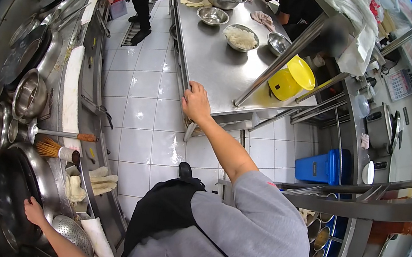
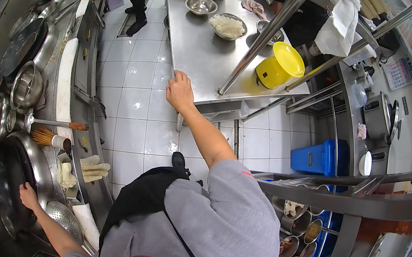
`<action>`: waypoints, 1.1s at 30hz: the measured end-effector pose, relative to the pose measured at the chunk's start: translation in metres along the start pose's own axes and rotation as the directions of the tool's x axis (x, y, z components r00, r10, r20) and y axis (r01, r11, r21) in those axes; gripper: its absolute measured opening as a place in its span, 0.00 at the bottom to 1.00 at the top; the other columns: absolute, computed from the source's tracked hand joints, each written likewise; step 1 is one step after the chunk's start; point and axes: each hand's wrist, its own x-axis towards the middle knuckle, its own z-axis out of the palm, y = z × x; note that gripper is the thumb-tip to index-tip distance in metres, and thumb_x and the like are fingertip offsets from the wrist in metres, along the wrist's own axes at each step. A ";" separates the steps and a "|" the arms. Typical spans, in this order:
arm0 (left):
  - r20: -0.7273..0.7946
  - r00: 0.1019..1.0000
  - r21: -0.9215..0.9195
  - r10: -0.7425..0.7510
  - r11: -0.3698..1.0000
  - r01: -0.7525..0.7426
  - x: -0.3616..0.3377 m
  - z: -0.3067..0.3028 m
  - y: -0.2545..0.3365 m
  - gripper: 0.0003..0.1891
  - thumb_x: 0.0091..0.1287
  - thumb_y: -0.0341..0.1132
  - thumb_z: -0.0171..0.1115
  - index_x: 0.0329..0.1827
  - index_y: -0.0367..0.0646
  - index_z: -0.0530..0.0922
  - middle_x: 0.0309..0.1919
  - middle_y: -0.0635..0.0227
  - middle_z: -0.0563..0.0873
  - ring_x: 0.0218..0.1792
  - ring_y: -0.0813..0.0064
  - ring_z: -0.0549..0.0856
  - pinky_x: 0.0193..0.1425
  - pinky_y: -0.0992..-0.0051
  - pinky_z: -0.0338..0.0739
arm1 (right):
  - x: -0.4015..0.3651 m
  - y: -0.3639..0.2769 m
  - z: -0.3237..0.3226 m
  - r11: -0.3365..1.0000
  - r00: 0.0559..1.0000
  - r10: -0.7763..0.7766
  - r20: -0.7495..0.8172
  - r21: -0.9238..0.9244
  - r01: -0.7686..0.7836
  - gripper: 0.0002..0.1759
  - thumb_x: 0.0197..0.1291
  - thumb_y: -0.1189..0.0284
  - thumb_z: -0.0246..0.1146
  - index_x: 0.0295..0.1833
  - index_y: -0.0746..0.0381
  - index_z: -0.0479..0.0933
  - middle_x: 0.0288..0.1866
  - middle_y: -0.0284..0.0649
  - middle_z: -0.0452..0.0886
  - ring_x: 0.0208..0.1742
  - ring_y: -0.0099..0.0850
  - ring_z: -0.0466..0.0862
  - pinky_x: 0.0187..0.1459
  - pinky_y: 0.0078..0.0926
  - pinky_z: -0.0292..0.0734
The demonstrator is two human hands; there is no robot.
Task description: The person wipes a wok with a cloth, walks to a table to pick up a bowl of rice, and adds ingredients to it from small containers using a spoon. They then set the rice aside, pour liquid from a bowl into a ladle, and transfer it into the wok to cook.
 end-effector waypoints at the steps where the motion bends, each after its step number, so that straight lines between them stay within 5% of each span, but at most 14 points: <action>1: -0.001 1.000 0.002 -0.001 1.000 0.001 0.000 0.000 0.000 0.25 0.71 0.53 0.54 0.61 0.44 0.80 0.52 0.51 0.86 0.53 0.46 0.85 0.56 0.52 0.78 | 0.000 0.000 0.000 1.000 1.000 -0.002 -0.002 0.002 0.002 0.09 0.53 0.73 0.68 0.38 0.66 0.81 0.65 0.51 0.73 0.67 0.48 0.71 0.66 0.43 0.69; 13: -0.004 1.000 -0.070 -0.007 0.998 0.007 -0.003 -0.005 0.004 0.31 0.74 0.61 0.44 0.55 0.44 0.82 0.49 0.50 0.87 0.50 0.42 0.84 0.52 0.50 0.77 | 0.001 -0.005 -0.005 1.000 0.999 0.021 0.030 -0.011 -0.021 0.10 0.52 0.73 0.68 0.40 0.67 0.83 0.65 0.52 0.73 0.69 0.47 0.70 0.67 0.42 0.69; 19: -0.156 0.985 -0.063 0.080 0.994 -0.091 -0.001 0.021 -0.009 0.26 0.74 0.55 0.51 0.57 0.42 0.80 0.50 0.49 0.86 0.49 0.45 0.84 0.51 0.49 0.77 | 0.002 -0.002 0.000 1.000 1.000 0.013 0.020 0.001 -0.013 0.11 0.52 0.73 0.68 0.40 0.67 0.82 0.66 0.52 0.73 0.69 0.48 0.70 0.67 0.43 0.69; 27: -0.177 0.976 0.241 0.127 0.967 -0.082 -0.027 0.005 0.007 0.31 0.66 0.52 0.62 0.69 0.43 0.73 0.56 0.49 0.81 0.61 0.55 0.77 0.63 0.57 0.70 | 0.001 -0.003 -0.002 1.000 0.999 0.011 0.039 0.023 -0.012 0.11 0.52 0.73 0.69 0.40 0.68 0.82 0.65 0.53 0.73 0.69 0.49 0.70 0.67 0.44 0.68; 33: -0.279 0.951 0.111 0.136 0.988 -0.109 -0.031 0.023 -0.002 0.34 0.65 0.49 0.64 0.74 0.46 0.69 0.60 0.50 0.81 0.64 0.54 0.76 0.66 0.57 0.68 | 0.000 0.002 0.004 1.000 1.000 -0.017 -0.004 0.021 0.017 0.10 0.52 0.72 0.70 0.37 0.66 0.81 0.64 0.53 0.73 0.65 0.51 0.71 0.64 0.45 0.70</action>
